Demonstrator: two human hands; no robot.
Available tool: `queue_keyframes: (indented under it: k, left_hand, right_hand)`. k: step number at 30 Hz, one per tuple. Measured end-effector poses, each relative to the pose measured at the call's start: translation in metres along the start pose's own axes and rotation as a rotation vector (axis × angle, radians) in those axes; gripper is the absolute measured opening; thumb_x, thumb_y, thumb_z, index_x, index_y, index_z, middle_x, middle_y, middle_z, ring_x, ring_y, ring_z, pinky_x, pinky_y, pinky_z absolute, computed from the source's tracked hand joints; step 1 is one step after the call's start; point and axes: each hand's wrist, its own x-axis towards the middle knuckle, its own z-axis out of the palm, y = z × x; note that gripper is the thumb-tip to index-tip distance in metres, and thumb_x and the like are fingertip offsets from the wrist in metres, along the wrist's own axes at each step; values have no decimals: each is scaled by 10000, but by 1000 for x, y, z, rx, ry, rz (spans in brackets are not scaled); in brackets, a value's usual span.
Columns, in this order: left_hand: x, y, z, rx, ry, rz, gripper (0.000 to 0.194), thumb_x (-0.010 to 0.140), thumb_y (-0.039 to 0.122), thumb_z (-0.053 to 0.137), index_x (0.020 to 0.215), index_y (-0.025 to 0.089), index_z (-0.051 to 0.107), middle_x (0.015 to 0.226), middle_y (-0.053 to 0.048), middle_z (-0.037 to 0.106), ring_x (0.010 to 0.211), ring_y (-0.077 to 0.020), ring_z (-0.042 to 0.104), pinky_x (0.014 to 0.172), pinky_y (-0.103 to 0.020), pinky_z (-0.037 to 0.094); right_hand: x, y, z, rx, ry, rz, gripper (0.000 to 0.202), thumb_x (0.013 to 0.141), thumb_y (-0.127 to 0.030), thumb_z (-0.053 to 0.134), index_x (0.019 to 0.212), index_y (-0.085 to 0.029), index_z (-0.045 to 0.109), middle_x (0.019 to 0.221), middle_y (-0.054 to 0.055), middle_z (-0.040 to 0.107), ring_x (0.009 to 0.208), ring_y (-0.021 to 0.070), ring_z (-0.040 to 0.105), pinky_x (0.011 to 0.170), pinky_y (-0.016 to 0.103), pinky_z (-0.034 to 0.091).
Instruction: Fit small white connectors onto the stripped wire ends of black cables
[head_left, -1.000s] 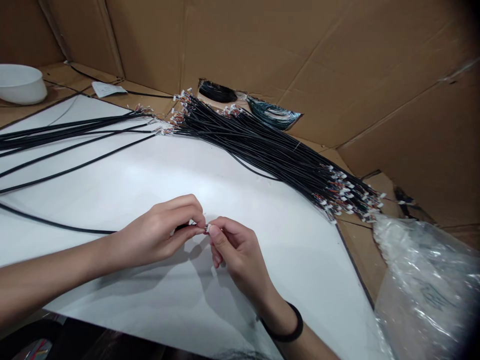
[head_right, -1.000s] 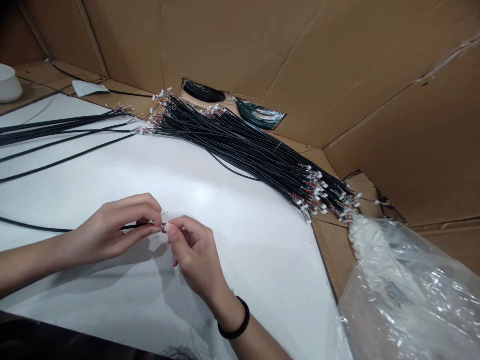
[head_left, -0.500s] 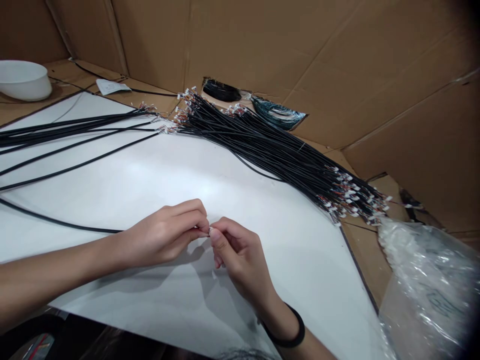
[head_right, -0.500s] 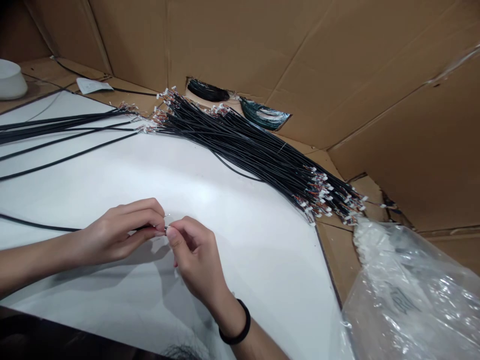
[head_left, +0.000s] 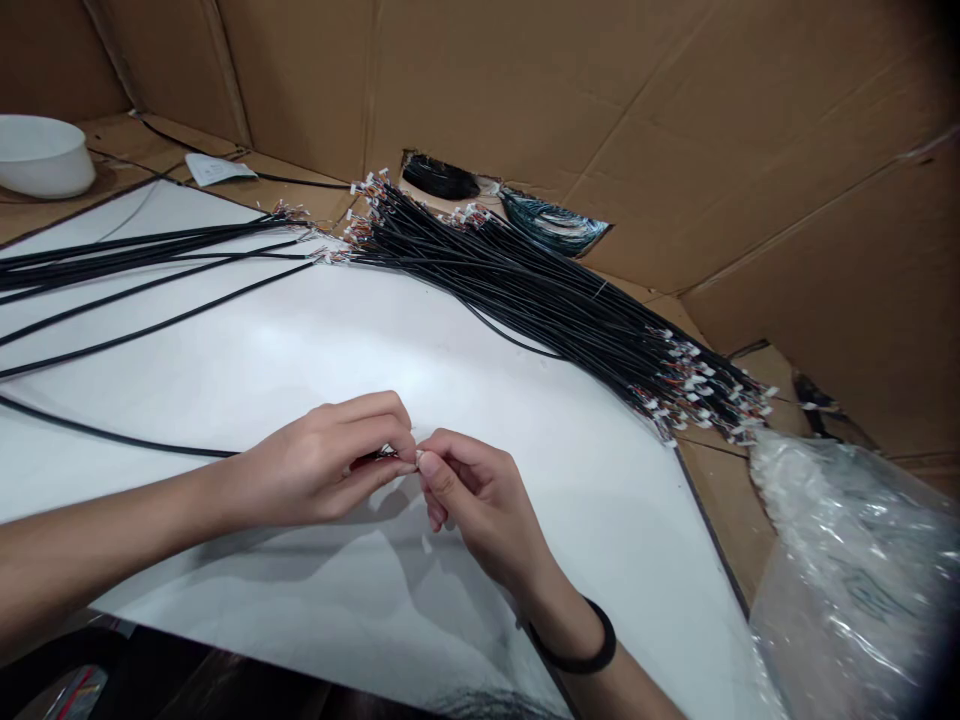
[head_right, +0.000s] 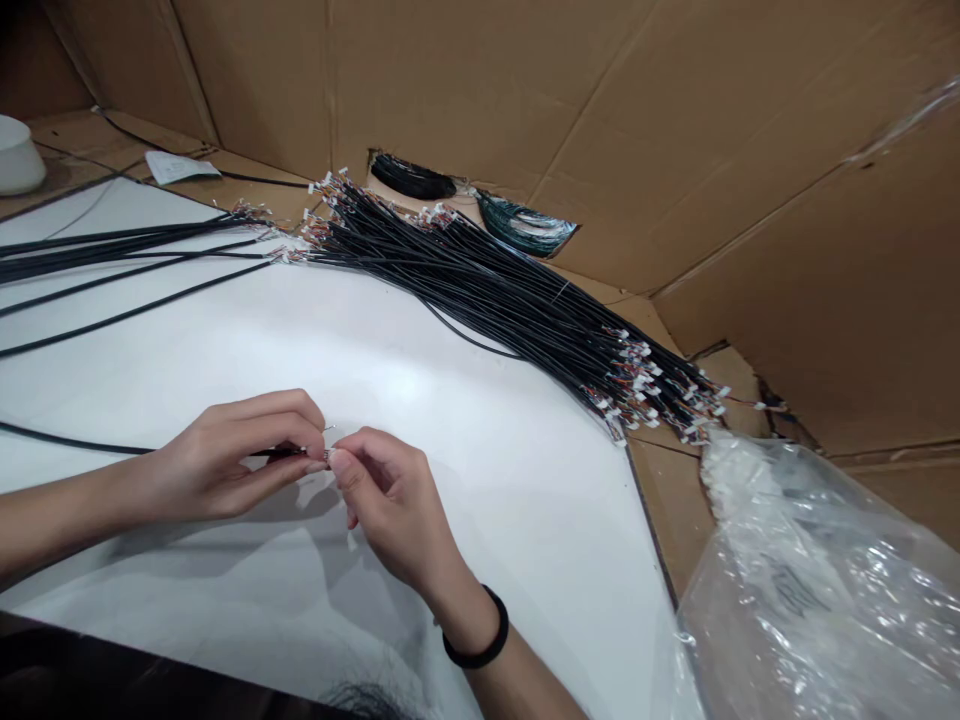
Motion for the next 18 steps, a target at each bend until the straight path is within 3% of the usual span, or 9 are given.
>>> queue_keyframes:
  k: [9, 18]
  left_hand:
    - [-2, -2, 0, 90, 93, -26, 86, 850, 124, 561, 933, 147, 564, 829, -24, 576, 623, -85, 477, 569, -203, 418]
    - [0, 0, 0, 159, 64, -65, 77, 873, 175, 567, 854, 143, 635, 658, 17, 612, 539, -70, 516, 530, -180, 388]
  right_hand:
    - [3, 9, -1, 118, 10, 25, 281, 862, -412, 606, 739, -159, 607, 559, -47, 451, 436, 57, 409, 403, 178, 418]
    - [1, 7, -4, 136, 14, 51, 250, 874, -382, 603, 753, -164, 618, 609, -41, 480, 464, 57, 432, 431, 185, 425]
